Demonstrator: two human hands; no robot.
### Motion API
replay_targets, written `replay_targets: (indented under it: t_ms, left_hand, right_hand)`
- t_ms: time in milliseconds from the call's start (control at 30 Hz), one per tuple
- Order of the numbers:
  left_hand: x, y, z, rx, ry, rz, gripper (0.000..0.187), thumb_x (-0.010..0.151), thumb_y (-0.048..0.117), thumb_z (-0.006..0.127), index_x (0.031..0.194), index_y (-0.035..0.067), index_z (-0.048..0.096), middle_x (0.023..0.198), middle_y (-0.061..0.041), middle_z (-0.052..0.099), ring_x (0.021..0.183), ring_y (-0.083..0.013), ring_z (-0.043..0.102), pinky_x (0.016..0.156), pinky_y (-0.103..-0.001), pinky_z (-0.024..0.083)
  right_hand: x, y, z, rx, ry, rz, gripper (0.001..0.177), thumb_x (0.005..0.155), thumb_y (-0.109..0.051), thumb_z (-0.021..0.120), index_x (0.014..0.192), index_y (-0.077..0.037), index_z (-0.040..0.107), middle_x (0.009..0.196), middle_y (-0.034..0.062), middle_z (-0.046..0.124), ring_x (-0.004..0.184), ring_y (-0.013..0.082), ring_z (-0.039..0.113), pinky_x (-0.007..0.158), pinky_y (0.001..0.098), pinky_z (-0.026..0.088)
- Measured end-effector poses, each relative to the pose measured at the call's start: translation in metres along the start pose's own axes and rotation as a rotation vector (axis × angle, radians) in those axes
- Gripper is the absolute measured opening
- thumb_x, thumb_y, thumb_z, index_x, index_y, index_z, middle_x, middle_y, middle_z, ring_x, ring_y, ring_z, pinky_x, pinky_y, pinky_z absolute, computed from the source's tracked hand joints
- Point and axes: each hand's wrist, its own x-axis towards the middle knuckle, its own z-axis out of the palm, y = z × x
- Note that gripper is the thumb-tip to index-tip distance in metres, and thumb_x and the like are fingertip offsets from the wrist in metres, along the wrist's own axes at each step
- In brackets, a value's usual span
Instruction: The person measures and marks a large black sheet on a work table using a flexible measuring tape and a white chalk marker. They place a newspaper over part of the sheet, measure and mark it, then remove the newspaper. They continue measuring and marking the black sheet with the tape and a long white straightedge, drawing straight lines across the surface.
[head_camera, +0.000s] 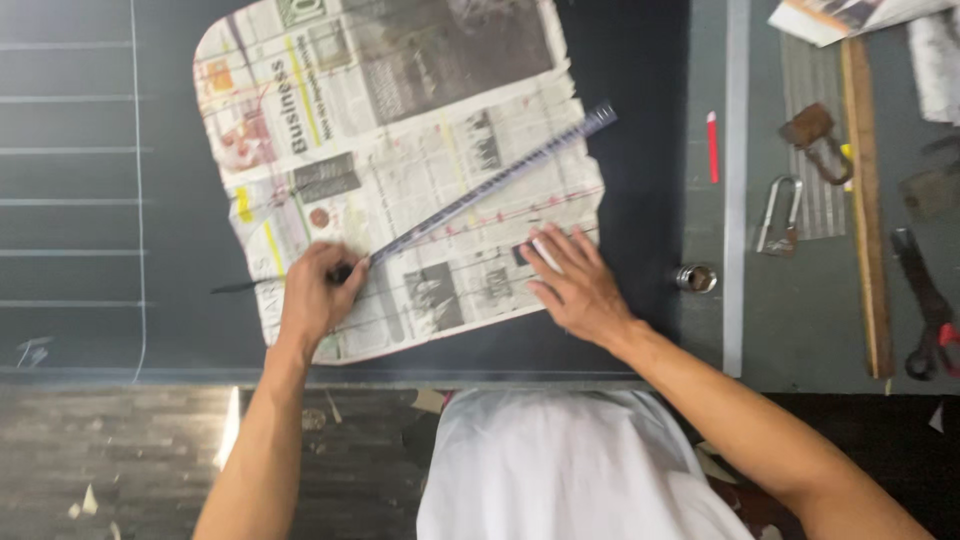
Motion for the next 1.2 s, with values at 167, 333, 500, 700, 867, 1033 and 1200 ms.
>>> replay_targets:
  t_ms: [167,333,500,700,867,1033,1200]
  left_hand:
    - [-0.067,0.022,0.016,-0.219,0.245,-0.336,0.014,0.093,0.017,0.075,0.093,0.003,0.073,0.072,-0.004,0.067,0.066,-0.0111,0.059,0.064,-0.029,0.048]
    - [-0.144,0.077,0.087,-0.683,0.407,-0.638,0.015,0.093,0.01,0.07,0.106,0.003,0.074,0.082,0.004,0.066,0.073,-0.0038,0.055,0.067,-0.021,0.044]
    - [-0.215,0.128,0.154,-0.665,0.336,-0.66,0.02,0.091,0.007,0.071,0.109,0.001,0.076,0.081,0.003,0.062,0.072,-0.0044,0.055,0.067,-0.022,0.047]
    - [-0.272,0.175,0.186,-0.593,0.312,-0.959,0.013,0.085,0.01,0.079,0.091,-0.001,0.075,0.075,0.001,0.064,0.063,-0.0059,0.049,0.058,-0.024,0.043]
    - [-0.295,0.185,0.202,-0.601,0.331,-0.961,0.01,0.085,0.01,0.078,0.089,0.001,0.076,0.076,0.001,0.065,0.062,-0.0056,0.052,0.058,-0.024,0.044]
    - [-0.288,0.193,0.204,-0.559,0.325,-0.959,0.009,0.082,0.009,0.078,0.088,0.002,0.075,0.077,-0.001,0.067,0.065,-0.0072,0.056,0.061,-0.025,0.048]
    - [-0.249,0.213,0.209,-0.57,0.479,-0.85,0.009,0.084,0.008,0.075,0.089,0.002,0.072,0.088,-0.002,0.073,0.072,-0.0112,0.062,0.069,-0.027,0.052]
  right_hand:
    - [0.06,0.011,0.014,0.009,0.013,-0.004,0.049,0.1,-0.026,0.062,0.143,-0.003,0.057,0.15,0.0217,0.054,0.147,0.0362,0.041,0.122,0.0538,0.026]
    - [0.171,0.058,0.057,0.019,0.068,-0.057,0.051,0.1,-0.027,0.06,0.144,-0.002,0.056,0.15,0.0254,0.052,0.147,0.0378,0.039,0.122,0.0544,0.024]
    - [0.239,0.068,0.046,0.493,-0.041,0.246,0.04,0.101,-0.033,0.063,0.135,-0.011,0.066,0.124,0.0175,0.07,0.116,0.0326,0.067,0.098,0.0403,0.053]
    - [0.141,0.056,-0.018,0.826,-0.58,0.047,0.031,0.108,-0.024,0.057,0.123,-0.002,0.072,0.11,0.0075,0.076,0.096,0.0125,0.069,0.079,0.0295,0.055]
    - [0.107,0.06,-0.045,1.083,-0.591,0.284,0.032,0.108,-0.025,0.054,0.125,-0.002,0.069,0.108,0.0054,0.075,0.088,0.0084,0.069,0.076,0.0228,0.057]
    - [0.087,0.05,-0.043,0.663,-0.538,0.029,0.031,0.094,-0.007,0.076,0.124,-0.001,0.071,0.104,0.0065,0.07,0.08,0.0097,0.062,0.073,0.0224,0.052]
    - [0.074,0.036,-0.043,0.507,-0.499,-0.158,0.02,0.092,-0.002,0.079,0.111,-0.001,0.073,0.101,0.0086,0.067,0.076,0.0154,0.061,0.07,0.0273,0.051]
